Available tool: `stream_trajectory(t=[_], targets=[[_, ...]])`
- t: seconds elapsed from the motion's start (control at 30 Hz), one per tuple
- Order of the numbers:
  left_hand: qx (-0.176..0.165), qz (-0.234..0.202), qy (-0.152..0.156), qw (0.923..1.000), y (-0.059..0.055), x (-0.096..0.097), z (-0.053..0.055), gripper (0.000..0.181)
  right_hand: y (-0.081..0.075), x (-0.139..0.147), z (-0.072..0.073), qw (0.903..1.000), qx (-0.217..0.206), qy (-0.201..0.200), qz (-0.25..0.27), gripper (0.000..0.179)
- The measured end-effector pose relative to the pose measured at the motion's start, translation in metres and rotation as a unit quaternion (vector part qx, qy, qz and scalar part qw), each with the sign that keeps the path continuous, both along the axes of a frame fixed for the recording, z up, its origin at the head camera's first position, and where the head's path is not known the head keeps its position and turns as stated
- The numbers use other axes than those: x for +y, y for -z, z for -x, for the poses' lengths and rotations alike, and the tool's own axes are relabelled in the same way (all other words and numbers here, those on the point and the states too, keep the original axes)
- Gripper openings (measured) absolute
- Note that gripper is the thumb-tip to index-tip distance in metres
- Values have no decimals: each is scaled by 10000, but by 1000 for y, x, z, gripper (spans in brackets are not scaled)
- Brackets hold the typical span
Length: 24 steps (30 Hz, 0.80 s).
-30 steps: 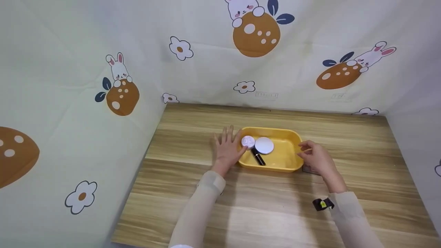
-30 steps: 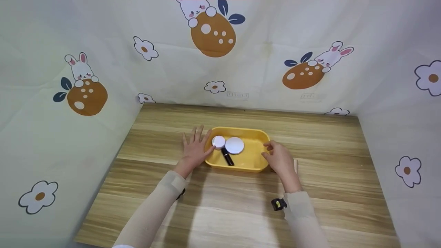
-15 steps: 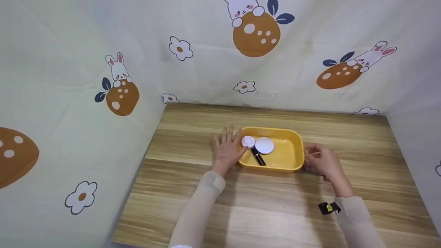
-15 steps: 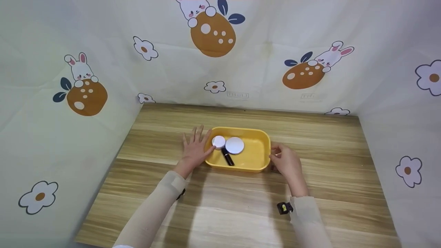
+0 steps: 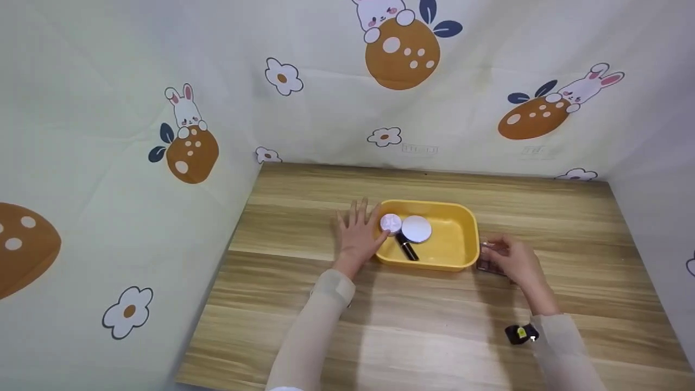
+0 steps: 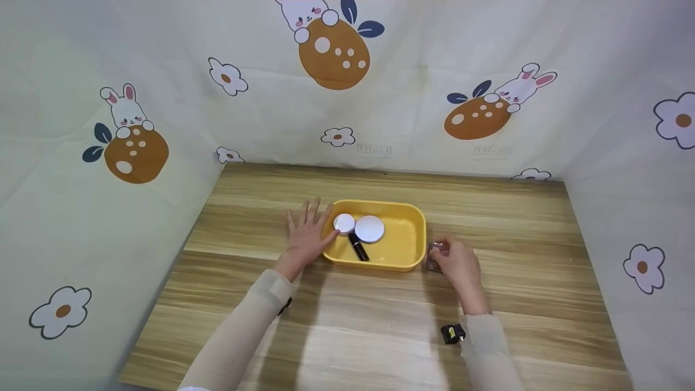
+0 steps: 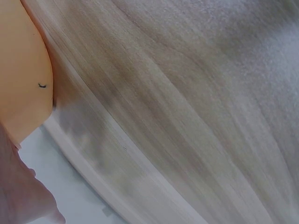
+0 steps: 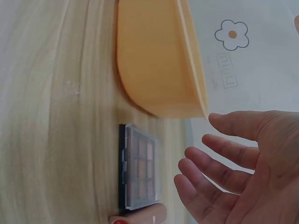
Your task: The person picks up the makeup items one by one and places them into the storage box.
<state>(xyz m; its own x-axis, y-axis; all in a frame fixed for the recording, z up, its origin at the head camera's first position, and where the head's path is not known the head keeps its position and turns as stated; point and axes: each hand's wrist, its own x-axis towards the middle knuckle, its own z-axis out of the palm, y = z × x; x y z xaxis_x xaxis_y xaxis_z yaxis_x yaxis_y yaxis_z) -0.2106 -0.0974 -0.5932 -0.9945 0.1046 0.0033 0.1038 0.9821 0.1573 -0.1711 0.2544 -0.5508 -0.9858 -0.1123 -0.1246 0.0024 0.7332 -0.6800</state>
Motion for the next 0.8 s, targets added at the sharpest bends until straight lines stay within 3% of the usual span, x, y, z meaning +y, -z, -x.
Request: stream_trajectory(t=[0.2,0.5,0.8], targets=[[-38,-29,9,10000,-2,0,-1,71,12,4,-1,9996,-148,41,-231,39],[-39,48,-8,10000,-3,0,-1,72,18,6,-3,9981,-476,103,-364,40],[-102,247,14,9996,-4,0,0,72,22,7,-4,9973,-409,113,-598,39]])
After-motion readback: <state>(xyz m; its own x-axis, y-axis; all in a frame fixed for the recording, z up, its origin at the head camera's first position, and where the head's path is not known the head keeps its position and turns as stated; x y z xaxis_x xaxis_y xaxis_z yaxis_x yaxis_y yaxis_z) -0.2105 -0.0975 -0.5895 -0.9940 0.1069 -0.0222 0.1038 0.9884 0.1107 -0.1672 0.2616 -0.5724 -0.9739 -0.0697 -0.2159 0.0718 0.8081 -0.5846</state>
